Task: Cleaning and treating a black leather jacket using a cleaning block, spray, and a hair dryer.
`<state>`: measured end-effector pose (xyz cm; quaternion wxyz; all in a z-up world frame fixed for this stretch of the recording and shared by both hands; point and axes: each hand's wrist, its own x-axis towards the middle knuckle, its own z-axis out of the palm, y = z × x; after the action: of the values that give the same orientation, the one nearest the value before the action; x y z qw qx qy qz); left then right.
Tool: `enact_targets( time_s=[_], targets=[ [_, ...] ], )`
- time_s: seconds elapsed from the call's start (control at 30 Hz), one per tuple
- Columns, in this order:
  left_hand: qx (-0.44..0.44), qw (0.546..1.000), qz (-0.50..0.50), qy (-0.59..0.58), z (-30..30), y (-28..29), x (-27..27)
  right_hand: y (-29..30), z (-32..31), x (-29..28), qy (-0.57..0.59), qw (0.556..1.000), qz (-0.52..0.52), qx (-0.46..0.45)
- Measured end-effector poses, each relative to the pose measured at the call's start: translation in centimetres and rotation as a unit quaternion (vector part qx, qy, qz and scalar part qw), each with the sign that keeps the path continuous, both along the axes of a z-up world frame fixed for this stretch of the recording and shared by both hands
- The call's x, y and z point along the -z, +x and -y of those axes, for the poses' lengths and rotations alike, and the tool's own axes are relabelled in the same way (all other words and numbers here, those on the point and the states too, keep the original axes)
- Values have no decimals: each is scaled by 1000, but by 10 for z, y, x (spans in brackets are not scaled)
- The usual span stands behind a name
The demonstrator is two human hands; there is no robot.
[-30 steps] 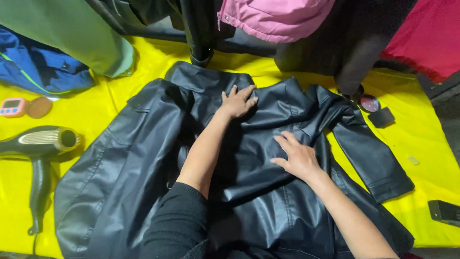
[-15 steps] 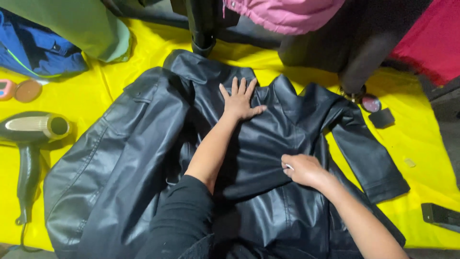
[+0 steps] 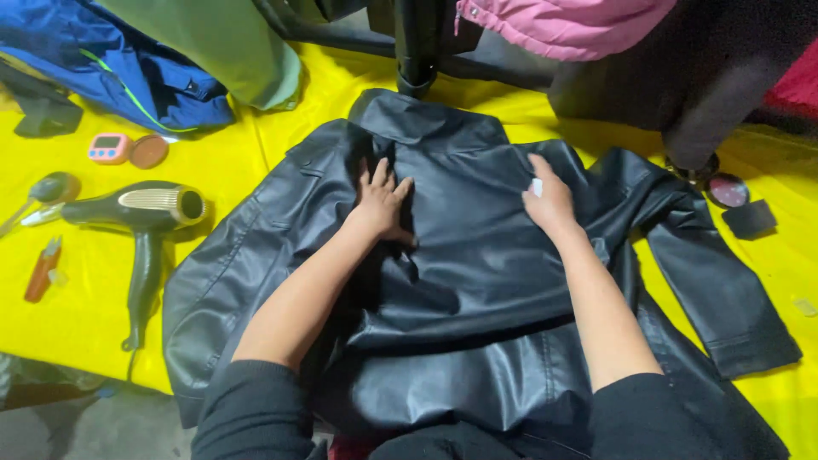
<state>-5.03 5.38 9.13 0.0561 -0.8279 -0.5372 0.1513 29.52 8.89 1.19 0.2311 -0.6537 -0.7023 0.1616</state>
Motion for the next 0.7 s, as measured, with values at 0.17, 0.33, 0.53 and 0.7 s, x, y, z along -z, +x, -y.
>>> enact_targets(
  time_s=[0.17, 0.33, 0.53, 0.7],
  targets=[
    [-15, 992, 82, -91, 23, -13, -23, -2, 18, 0, 81, 991, 64, 83],
    [18, 990, 125, -69, 27, -2, -28, -37, 43, -35, 26, 997, 40, 59],
    [25, 993, 81, -87, 41, 5, 5, -42, 71, -1, -18, 993, 119, 11],
    [7, 995, 34, -89, 61, 5, 2, -23, 46, 10, -151, 987, -24, 55]
  ],
)
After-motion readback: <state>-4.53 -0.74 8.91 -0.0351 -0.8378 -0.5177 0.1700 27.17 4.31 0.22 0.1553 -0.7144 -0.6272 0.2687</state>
